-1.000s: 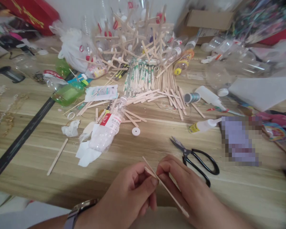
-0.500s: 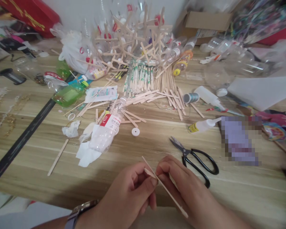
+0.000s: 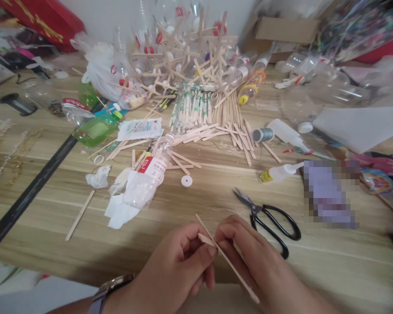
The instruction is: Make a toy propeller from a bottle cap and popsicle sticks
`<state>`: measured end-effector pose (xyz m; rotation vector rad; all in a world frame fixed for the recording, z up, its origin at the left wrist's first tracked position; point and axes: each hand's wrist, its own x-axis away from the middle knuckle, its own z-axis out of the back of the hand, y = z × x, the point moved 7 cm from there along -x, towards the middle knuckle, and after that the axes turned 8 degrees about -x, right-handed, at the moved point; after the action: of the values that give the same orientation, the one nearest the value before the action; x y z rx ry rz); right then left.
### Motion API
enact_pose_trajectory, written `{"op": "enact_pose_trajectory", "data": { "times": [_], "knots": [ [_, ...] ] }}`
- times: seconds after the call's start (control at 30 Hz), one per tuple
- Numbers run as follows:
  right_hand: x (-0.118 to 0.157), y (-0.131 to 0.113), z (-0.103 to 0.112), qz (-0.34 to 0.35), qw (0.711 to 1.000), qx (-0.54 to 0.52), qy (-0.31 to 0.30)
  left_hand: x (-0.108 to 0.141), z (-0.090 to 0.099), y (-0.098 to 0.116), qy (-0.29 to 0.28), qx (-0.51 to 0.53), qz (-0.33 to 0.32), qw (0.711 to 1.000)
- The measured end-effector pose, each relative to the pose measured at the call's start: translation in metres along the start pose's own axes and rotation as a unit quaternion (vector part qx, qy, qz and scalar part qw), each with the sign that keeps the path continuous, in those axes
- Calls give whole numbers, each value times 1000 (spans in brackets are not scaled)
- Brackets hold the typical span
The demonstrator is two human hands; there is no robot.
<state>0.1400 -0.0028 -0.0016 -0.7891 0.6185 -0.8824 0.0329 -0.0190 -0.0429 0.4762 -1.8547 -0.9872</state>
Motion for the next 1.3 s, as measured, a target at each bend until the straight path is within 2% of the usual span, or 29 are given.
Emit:
{"op": "enact_pose_trajectory", "data": {
  "times": [0.23, 0.4, 0.6, 0.77, 0.93, 1.13, 1.3],
  "knots": [
    [-1, -6, 5, 16, 1000, -12, 8, -1, -1, -1, -17, 19, 5, 1000],
    [-3, -10, 8, 26, 999, -17, 20, 1, -2, -1, -33, 19, 32, 999],
    [-3, -14, 10, 44, 998, -31, 31, 3, -3, 0, -79, -4, 53, 995],
    [-2, -13, 10, 44, 997, -61, 27, 5, -2, 3, -71, 8, 61, 996],
    [0, -11, 11, 41, 995, -89, 24, 8, -5, 2, -91, 51, 69, 992],
    [2, -10, 9, 28, 995, -94, 13, 9, -8, 4, -112, 90, 72, 987],
    [4, -10, 10, 38, 996, -79, 5, 10, -7, 3, -104, 99, 59, 988]
  ]
}}
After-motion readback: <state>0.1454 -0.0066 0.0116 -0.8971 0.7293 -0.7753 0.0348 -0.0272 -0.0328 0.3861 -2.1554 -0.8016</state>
